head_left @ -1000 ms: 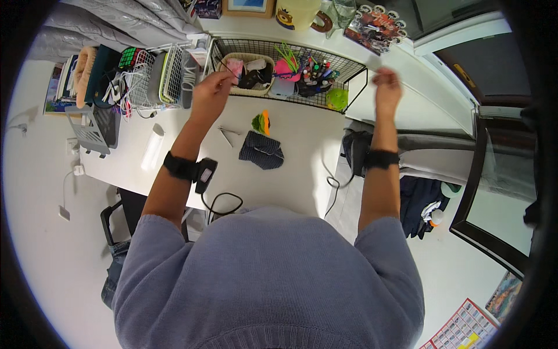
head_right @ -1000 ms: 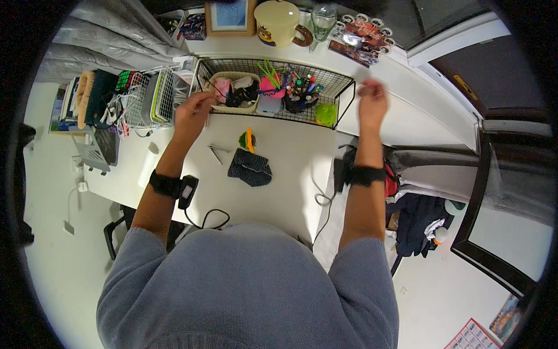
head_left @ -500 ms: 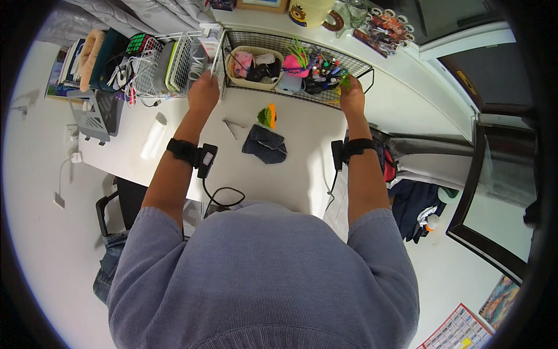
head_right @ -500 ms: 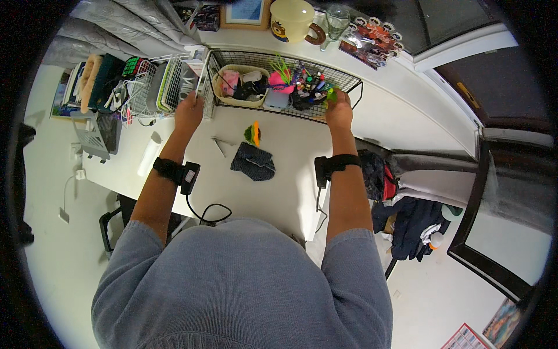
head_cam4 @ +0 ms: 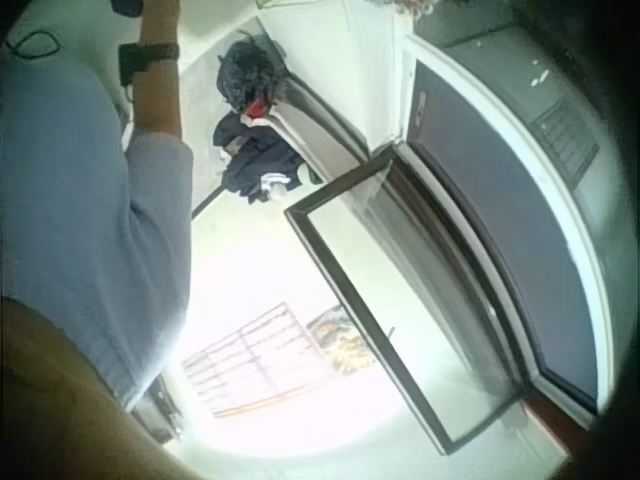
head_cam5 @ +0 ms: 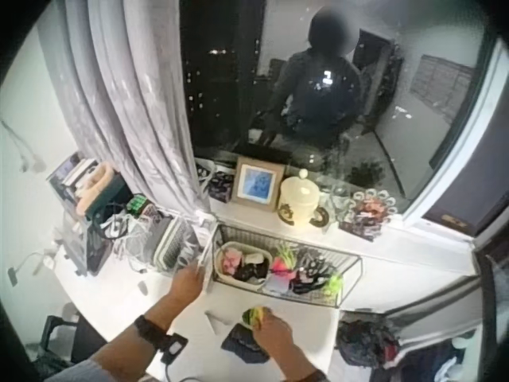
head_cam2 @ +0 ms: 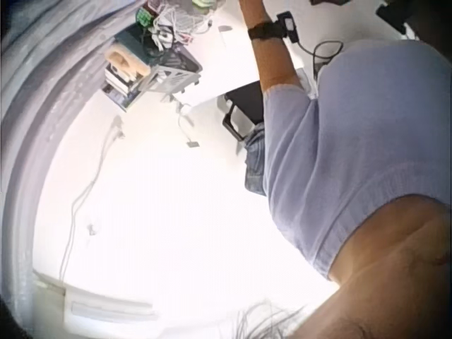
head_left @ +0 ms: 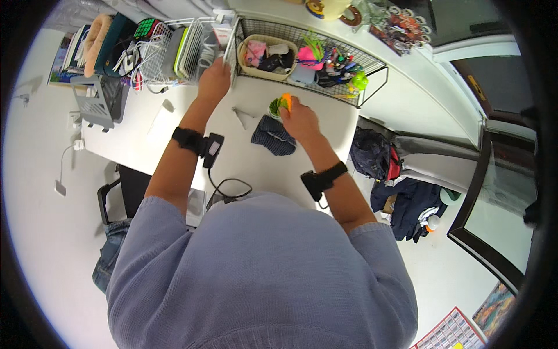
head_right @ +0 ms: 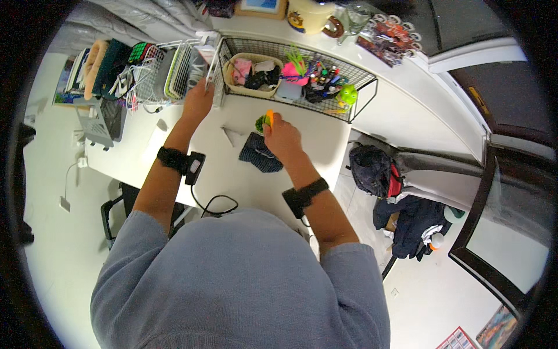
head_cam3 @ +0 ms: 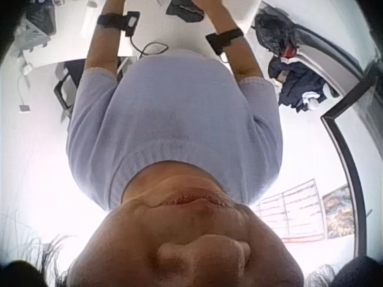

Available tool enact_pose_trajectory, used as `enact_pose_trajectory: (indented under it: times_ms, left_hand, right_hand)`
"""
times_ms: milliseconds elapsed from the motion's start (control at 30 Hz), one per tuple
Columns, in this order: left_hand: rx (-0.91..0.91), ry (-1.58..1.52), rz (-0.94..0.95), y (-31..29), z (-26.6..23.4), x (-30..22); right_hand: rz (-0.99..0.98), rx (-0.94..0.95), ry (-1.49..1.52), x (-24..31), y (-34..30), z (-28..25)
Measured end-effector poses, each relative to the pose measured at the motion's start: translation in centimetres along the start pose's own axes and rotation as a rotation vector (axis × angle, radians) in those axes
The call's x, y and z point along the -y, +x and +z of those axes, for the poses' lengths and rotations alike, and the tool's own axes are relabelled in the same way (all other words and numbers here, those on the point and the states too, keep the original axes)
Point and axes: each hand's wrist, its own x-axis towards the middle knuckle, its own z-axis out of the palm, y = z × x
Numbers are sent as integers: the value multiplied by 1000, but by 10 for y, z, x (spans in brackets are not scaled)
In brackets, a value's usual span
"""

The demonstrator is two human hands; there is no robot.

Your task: The person wipes a white desk with a cloth, gathers coins, and moves between rooms. They then organize desk items including a plastic organizer, a mug, a framed photo, and small figurines, and finally coil a white cable.

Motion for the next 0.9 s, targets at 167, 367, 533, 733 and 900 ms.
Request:
enact_pose_trajectory:
  times_ms: [167, 367, 533, 733, 900]
  left_hand:
    - [12, -78, 89, -13, -14, -2]
    - [-4, -31, 82, -11, -2, 7]
    - [59, -37, 17, -9, -8, -1]
    - [59, -45, 0, -14, -12, -1]
    - [46, -83, 68, -14, -11, -4]
  right_hand:
    - [-68, -78, 200, -39, -3, -31]
    - [-23, -377, 135, -143, -5, -104]
    - [-60, -368, 20, -156, 34, -97]
    - [-54, -561, -84, -134, 45, -91]
    - [-60, -650, -88, -153, 40, -69]
